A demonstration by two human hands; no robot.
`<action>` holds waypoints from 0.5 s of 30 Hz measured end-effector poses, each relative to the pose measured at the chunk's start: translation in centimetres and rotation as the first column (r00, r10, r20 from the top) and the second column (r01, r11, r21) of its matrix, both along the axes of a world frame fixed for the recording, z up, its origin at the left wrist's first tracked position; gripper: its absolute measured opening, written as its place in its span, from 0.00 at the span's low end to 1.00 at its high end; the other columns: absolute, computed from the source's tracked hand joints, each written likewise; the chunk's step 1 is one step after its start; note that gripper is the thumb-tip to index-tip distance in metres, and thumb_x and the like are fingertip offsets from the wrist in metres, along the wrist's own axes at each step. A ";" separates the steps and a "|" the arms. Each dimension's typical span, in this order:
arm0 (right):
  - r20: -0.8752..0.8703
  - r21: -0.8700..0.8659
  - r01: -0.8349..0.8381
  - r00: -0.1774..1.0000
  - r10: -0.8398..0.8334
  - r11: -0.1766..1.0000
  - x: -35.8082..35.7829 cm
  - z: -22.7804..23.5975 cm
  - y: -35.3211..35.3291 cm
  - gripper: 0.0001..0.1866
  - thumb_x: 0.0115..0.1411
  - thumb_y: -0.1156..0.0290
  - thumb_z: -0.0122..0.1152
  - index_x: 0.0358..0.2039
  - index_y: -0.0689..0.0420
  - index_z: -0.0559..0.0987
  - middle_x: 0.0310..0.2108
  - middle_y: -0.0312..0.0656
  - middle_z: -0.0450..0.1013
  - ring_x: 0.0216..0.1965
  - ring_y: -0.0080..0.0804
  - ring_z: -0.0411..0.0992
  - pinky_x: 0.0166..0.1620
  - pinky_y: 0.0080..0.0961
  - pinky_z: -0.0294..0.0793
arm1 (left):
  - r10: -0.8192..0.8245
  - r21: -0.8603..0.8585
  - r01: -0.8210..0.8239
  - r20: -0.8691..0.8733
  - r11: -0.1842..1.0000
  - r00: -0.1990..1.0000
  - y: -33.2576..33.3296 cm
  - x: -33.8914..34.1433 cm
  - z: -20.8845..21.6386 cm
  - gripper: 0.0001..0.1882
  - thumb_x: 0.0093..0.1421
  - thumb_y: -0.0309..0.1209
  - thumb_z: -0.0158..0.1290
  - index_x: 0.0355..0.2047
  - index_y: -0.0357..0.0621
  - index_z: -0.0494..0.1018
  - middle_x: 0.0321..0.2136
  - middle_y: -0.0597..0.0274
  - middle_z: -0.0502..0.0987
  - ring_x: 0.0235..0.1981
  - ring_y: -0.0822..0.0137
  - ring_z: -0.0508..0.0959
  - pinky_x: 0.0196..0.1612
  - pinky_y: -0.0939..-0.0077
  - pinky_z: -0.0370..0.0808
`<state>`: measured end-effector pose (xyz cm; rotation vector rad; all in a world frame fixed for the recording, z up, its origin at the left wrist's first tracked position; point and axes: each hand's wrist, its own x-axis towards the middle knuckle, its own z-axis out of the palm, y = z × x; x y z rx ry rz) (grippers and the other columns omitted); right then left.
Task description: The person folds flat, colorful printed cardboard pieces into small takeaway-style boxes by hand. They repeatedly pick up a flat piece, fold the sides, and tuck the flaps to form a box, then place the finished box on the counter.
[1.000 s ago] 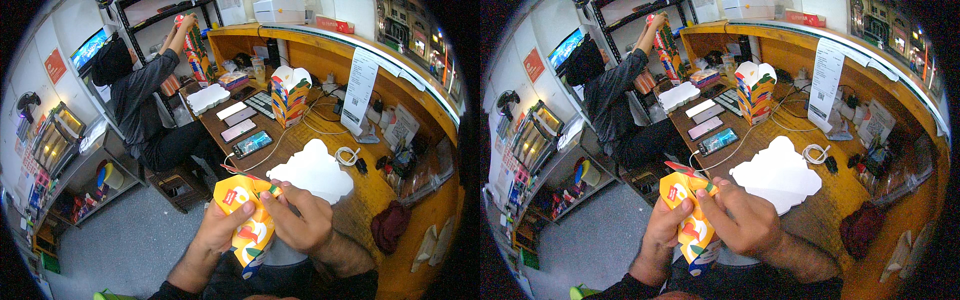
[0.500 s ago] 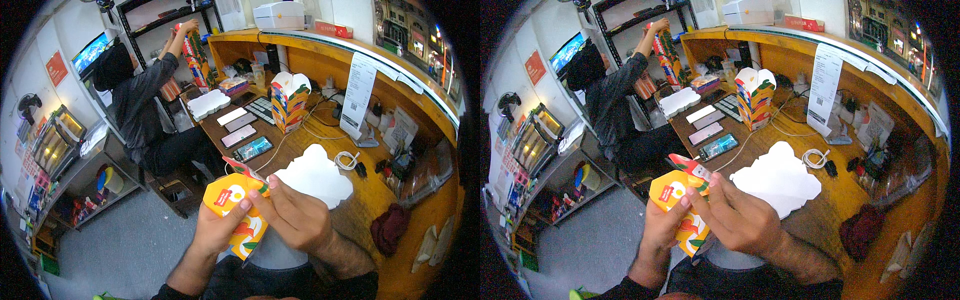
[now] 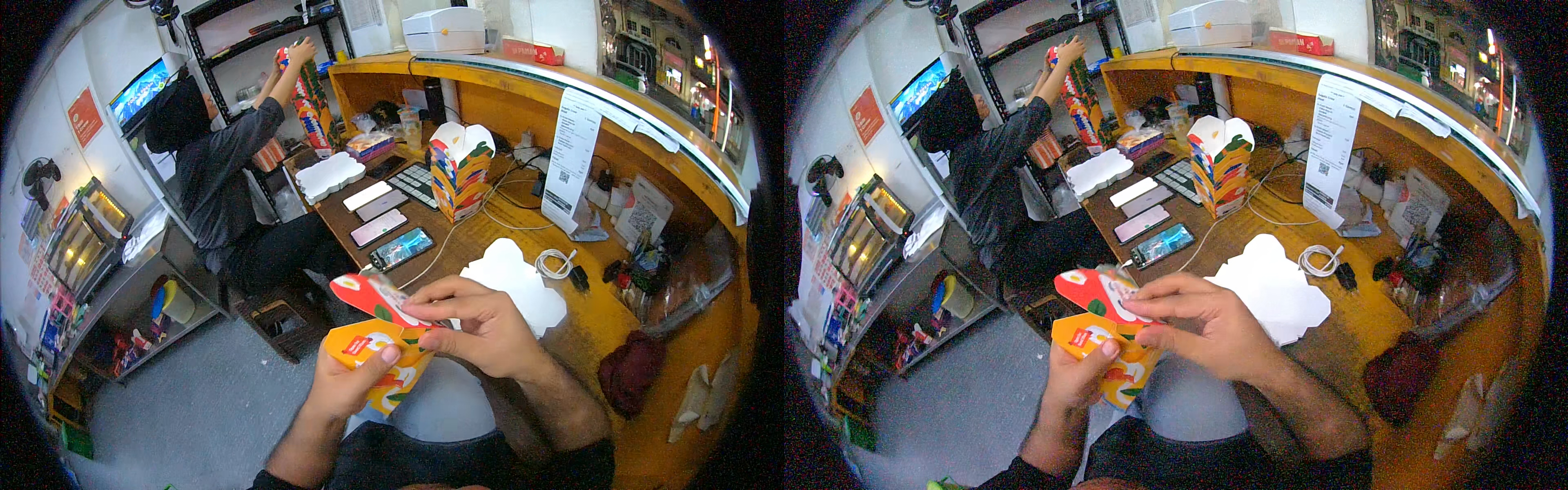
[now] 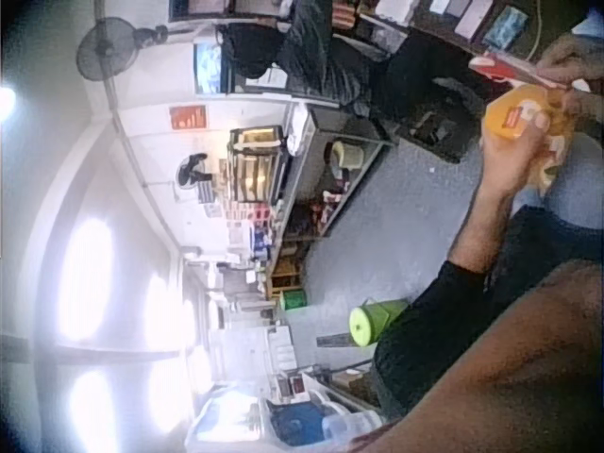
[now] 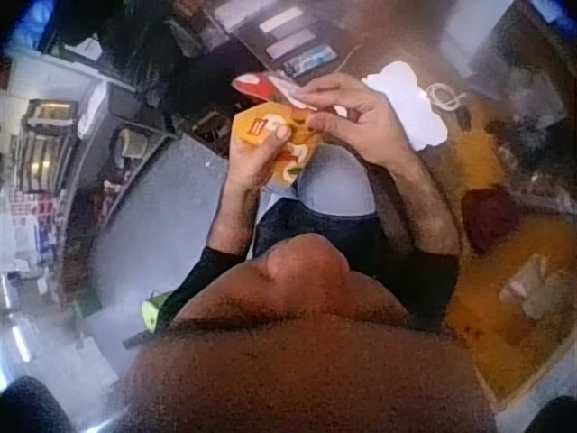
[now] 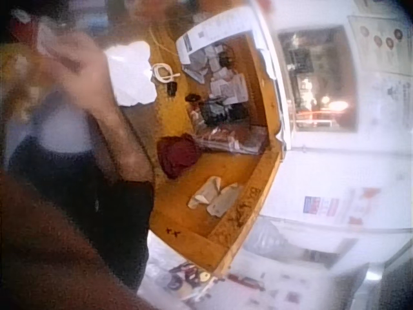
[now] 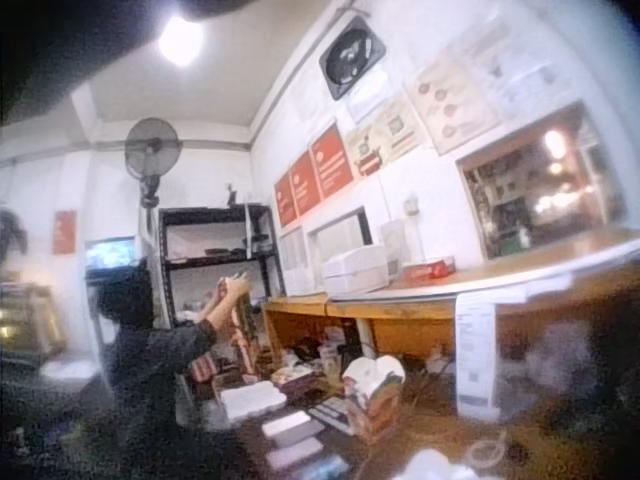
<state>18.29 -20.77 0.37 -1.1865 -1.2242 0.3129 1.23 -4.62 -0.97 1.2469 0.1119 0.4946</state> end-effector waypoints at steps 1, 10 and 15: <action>0.006 0.024 -0.033 0.999 0.033 0.999 0.0 -0.4 0.2 0.17 0.62 0.76 0.77 0.52 0.62 0.88 0.56 0.50 0.79 0.54 0.34 0.77 0.56 0.32 0.77 | 0.014 0.047 -0.013 -0.009 0.999 1.000 0.0 0.0 -0.1 0.19 0.67 0.28 0.68 0.55 0.34 0.79 0.47 0.52 0.87 0.46 0.66 0.87 0.51 0.67 0.85; 0.372 0.250 0.227 0.875 -0.310 0.941 -0.1 -1.5 0.9 0.15 0.59 0.73 0.78 0.48 0.58 0.90 0.38 0.42 0.84 0.40 0.39 0.80 0.46 0.36 0.80 | 0.213 0.339 -0.182 -0.059 0.923 0.975 -1.0 0.4 0.1 0.10 0.65 0.25 0.68 0.44 0.31 0.84 0.40 0.55 0.89 0.39 0.71 0.87 0.42 0.76 0.84; 0.453 0.316 0.212 0.823 -0.344 0.925 -1.0 -1.7 0.7 0.16 0.57 0.72 0.80 0.46 0.57 0.89 0.36 0.41 0.82 0.38 0.40 0.79 0.43 0.36 0.80 | 0.200 0.435 -0.199 0.045 0.878 0.979 -0.9 -0.3 -1.5 0.10 0.64 0.24 0.68 0.43 0.31 0.84 0.39 0.54 0.89 0.39 0.69 0.88 0.41 0.75 0.85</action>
